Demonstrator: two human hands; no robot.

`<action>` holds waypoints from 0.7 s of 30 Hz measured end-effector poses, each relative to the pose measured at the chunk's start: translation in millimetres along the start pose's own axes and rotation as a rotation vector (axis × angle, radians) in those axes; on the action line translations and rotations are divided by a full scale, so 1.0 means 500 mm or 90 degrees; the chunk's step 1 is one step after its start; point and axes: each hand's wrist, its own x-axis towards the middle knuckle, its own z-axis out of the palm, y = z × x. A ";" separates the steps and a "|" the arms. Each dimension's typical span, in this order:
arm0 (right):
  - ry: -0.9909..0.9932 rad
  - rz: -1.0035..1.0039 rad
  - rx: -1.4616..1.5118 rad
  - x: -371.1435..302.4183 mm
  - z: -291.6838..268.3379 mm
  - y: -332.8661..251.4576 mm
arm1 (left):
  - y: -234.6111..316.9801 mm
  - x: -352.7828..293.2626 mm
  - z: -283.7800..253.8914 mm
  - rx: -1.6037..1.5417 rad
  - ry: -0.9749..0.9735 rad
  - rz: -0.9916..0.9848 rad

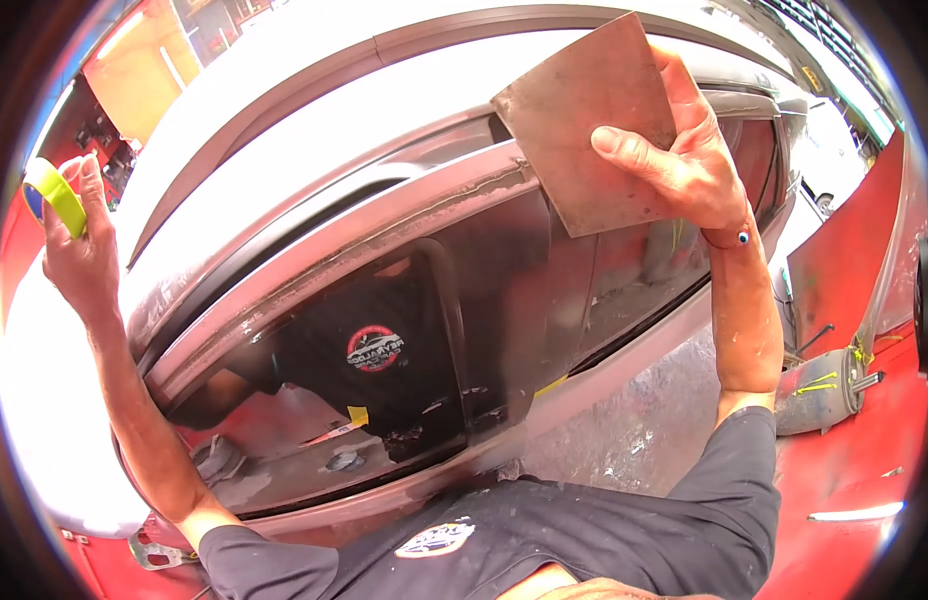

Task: Repairing and scraping the upper trim/seal of a car door window using a metal scraper and tape.

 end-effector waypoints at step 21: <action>-0.083 -0.092 -0.142 0.037 0.010 -0.031 | -0.003 0.004 -0.013 0.025 0.070 0.015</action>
